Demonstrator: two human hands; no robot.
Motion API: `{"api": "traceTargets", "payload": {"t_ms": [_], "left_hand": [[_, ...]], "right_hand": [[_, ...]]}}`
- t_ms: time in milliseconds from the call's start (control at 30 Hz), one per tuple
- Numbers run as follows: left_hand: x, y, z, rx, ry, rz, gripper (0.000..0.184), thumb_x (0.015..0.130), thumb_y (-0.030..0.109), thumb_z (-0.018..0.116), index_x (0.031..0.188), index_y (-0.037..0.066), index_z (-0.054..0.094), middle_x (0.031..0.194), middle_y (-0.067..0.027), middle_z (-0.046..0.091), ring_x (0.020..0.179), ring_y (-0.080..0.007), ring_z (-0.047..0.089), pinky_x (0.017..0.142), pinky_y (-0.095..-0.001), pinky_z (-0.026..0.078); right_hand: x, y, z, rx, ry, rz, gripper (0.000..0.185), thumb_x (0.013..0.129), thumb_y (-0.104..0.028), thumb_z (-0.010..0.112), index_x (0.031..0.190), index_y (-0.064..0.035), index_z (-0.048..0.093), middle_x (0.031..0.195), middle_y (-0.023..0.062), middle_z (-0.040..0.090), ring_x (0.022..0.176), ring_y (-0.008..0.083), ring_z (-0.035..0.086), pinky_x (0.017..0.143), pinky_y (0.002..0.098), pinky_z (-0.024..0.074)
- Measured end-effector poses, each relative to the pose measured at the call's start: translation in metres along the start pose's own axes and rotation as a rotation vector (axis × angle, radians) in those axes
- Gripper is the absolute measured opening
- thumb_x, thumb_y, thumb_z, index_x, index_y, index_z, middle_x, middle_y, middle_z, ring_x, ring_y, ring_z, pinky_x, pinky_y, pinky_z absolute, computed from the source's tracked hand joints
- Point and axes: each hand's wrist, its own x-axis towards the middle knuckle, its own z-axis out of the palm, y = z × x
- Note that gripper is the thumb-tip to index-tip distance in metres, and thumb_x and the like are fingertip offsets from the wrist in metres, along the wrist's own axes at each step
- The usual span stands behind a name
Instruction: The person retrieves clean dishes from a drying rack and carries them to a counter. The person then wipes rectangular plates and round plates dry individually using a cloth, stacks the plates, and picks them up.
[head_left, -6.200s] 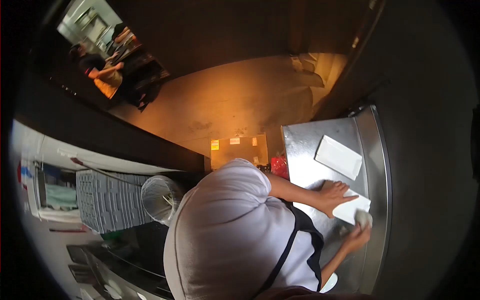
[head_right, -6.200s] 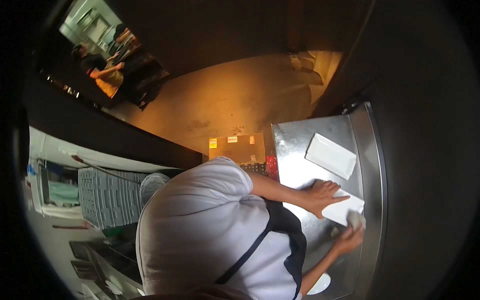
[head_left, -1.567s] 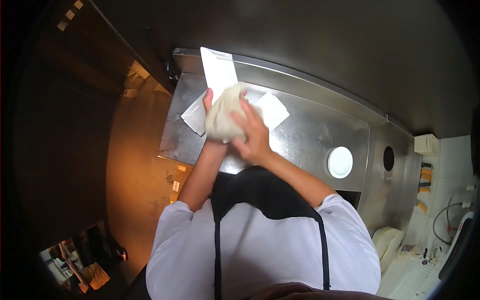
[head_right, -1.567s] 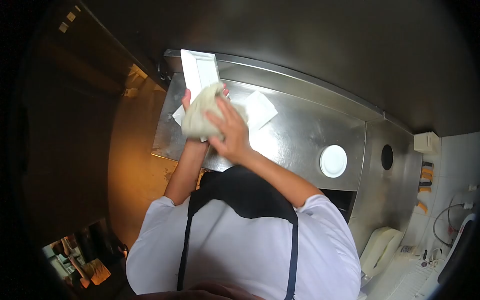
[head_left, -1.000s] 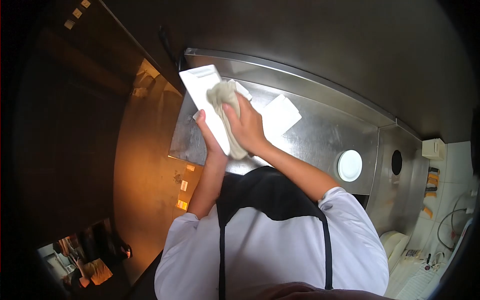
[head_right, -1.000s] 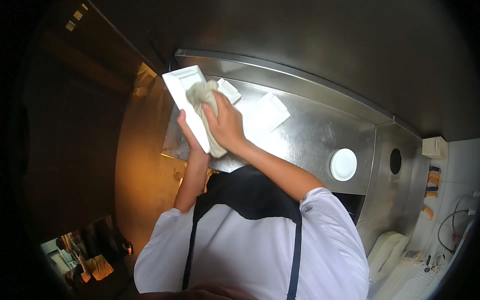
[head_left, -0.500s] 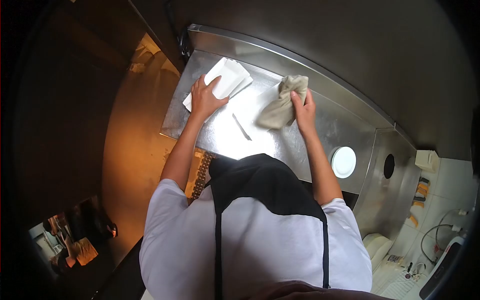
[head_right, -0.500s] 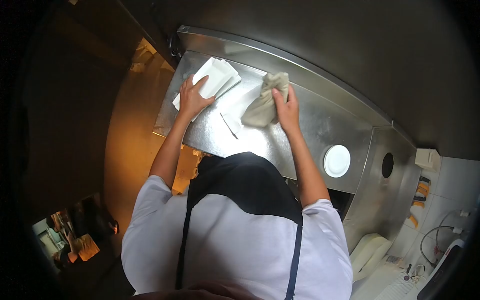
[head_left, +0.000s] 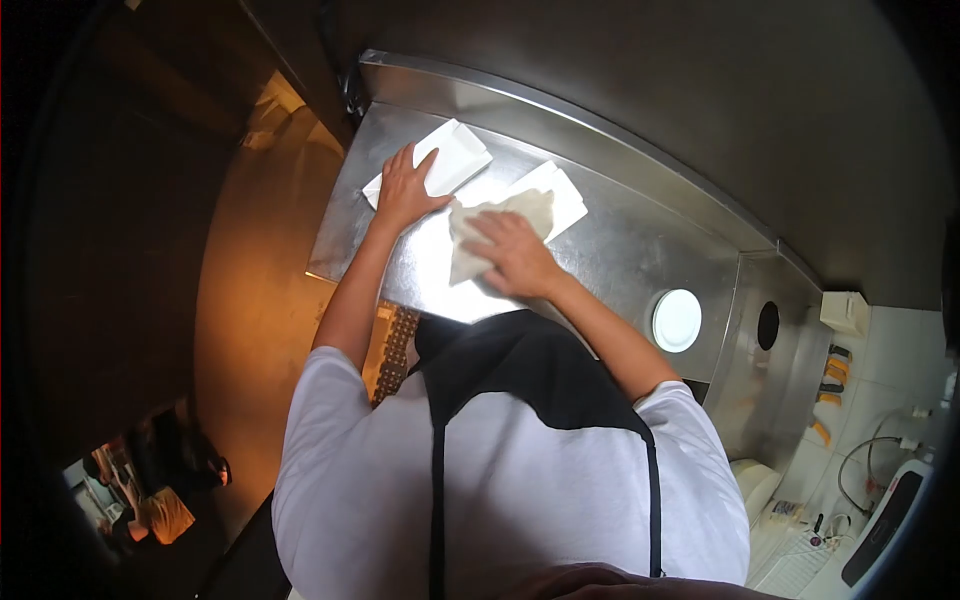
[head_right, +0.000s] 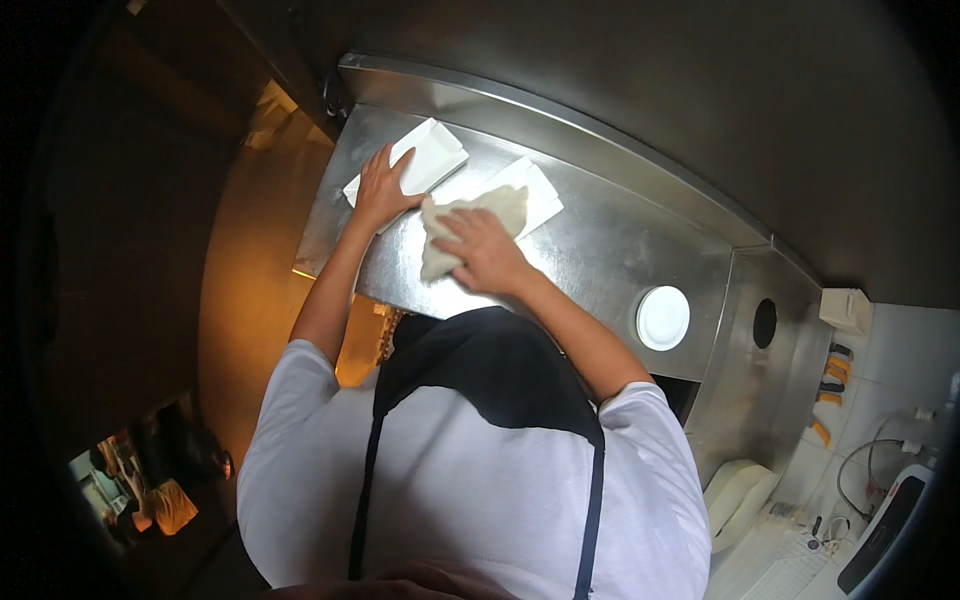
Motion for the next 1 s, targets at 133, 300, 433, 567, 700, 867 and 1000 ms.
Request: {"api": "traceTargets", "payload": {"t_ms": [133,300,433,567,700,867,1000], "left_hand": [[-0.004,0.013,-0.01,0.033,0.017,-0.027,0.087,0.074,0.045,0.089,0.146,0.007,0.059,0.156,-0.0295,0.044,0.146,-0.0439,0.041,0.121,-0.0549,0.032],[-0.054,0.052,-0.024,-0.268,0.095,-0.106,0.076,0.081,0.03,0.088,0.145,0.002,0.058,0.158,-0.0217,0.046,0.147,-0.0379,0.044,0.12,-0.0487,0.037],[-0.099,0.124,-0.026,-0.354,-0.073,-0.056,0.126,0.063,0.041,0.098,0.16,-0.001,0.029,0.163,-0.0241,0.037,0.151,-0.0409,0.037,0.125,-0.0481,0.031],[-0.101,0.132,-0.002,-0.366,0.03,-0.054,0.132,0.063,0.041,0.098,0.161,-0.002,0.022,0.164,-0.0263,0.032,0.151,-0.0447,0.034,0.125,-0.0495,0.031],[-0.106,0.124,0.003,-0.364,0.029,-0.054,0.131,0.061,0.036,0.098,0.162,0.001,0.023,0.16,-0.0258,0.037,0.148,-0.0446,0.037,0.122,-0.0504,0.035],[-0.103,0.13,-0.009,-0.288,-0.008,-0.064,0.127,0.064,0.037,0.096,0.163,0.006,0.024,0.153,-0.026,0.04,0.142,-0.0434,0.041,0.117,-0.0509,0.039],[-0.098,0.137,-0.016,-0.28,-0.012,-0.087,0.127,0.064,0.037,0.096,0.164,0.008,0.024,0.152,-0.0254,0.041,0.141,-0.0433,0.043,0.116,-0.0509,0.04]], "right_hand": [[0.004,0.018,-0.009,-0.035,-0.009,0.059,0.055,0.073,-0.018,0.076,0.128,-0.0125,0.07,0.144,0.0167,0.059,0.133,0.0375,0.054,0.109,0.0514,0.0431],[-0.025,0.097,-0.017,-0.376,0.272,0.397,0.052,0.074,-0.018,0.077,0.125,-0.0088,0.07,0.139,0.0196,0.061,0.127,0.0382,0.057,0.104,0.0512,0.045],[-0.02,0.075,-0.015,-0.369,0.262,0.419,0.05,0.073,-0.018,0.078,0.121,-0.0064,0.071,0.134,0.0196,0.063,0.124,0.0392,0.058,0.102,0.0507,0.0461],[-0.005,0.012,0.017,-0.166,0.205,0.236,0.05,0.071,-0.02,0.079,0.118,-0.008,0.071,0.127,0.0189,0.066,0.121,0.0377,0.059,0.098,0.0483,0.0471],[-0.011,0.013,0.013,-0.016,0.178,0.132,0.053,0.069,-0.019,0.079,0.12,-0.0089,0.072,0.127,0.0175,0.068,0.12,0.0352,0.061,0.099,0.0484,0.0478],[-0.034,0.098,-0.024,-0.374,0.29,0.353,0.049,0.072,-0.016,0.077,0.121,-0.0103,0.072,0.128,0.016,0.067,0.117,0.0346,0.061,0.099,0.0479,0.0479],[-0.044,0.076,-0.032,-0.292,0.244,0.278,0.044,0.068,-0.014,0.077,0.111,-0.0059,0.073,0.119,0.0162,0.07,0.11,0.0336,0.063,0.093,0.047,0.0491]]}}
